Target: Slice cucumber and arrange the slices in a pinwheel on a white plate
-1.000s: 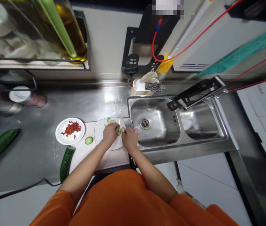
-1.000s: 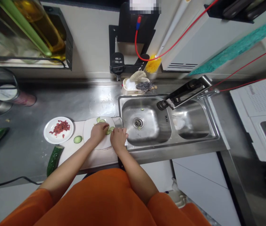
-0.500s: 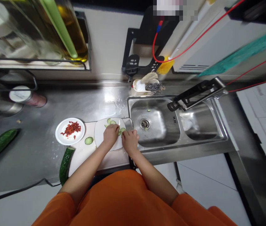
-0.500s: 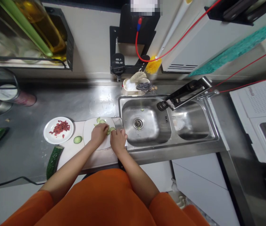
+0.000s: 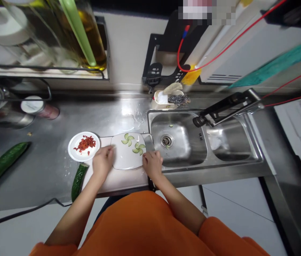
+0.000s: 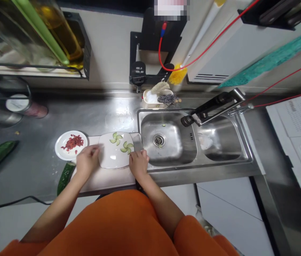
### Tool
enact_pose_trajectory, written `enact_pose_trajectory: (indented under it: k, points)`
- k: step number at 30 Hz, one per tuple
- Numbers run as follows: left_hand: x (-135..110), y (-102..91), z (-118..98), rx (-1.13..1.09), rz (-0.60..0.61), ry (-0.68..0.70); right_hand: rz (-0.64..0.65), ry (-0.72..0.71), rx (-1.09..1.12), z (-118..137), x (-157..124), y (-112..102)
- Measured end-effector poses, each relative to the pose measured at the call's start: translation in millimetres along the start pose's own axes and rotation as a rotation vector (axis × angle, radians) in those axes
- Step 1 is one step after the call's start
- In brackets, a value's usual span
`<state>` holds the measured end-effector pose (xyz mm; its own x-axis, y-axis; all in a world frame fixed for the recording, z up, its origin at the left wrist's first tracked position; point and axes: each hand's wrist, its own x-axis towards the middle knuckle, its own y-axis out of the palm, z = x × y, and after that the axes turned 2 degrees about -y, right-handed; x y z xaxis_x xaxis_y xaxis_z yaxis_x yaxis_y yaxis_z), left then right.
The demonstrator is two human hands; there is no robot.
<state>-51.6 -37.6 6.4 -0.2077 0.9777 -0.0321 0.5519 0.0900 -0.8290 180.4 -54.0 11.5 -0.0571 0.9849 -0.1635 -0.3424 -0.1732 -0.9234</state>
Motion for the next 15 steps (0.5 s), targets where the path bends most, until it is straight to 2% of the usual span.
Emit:
enact_pose_trajectory:
  k: [3,5,8,15]
  points:
    - [-17.9,-19.0,31.0,0.12,-0.01,-0.154,0.007,-0.046,0.006,1.1,-9.3,0.2]
    - [-27.3,-22.2,42.1,0.17,0.027,-0.204,0.019,-0.074,0.002,4.2,-13.8,1.4]
    - [-34.2,-17.2,46.2,0.194,0.06,-0.235,0.043,-0.107,-0.01,10.0,-17.5,4.2]
    - [-32.7,-9.5,44.4,0.158,0.044,-0.265,0.08,-0.144,-0.018,17.2,-21.2,5.8]
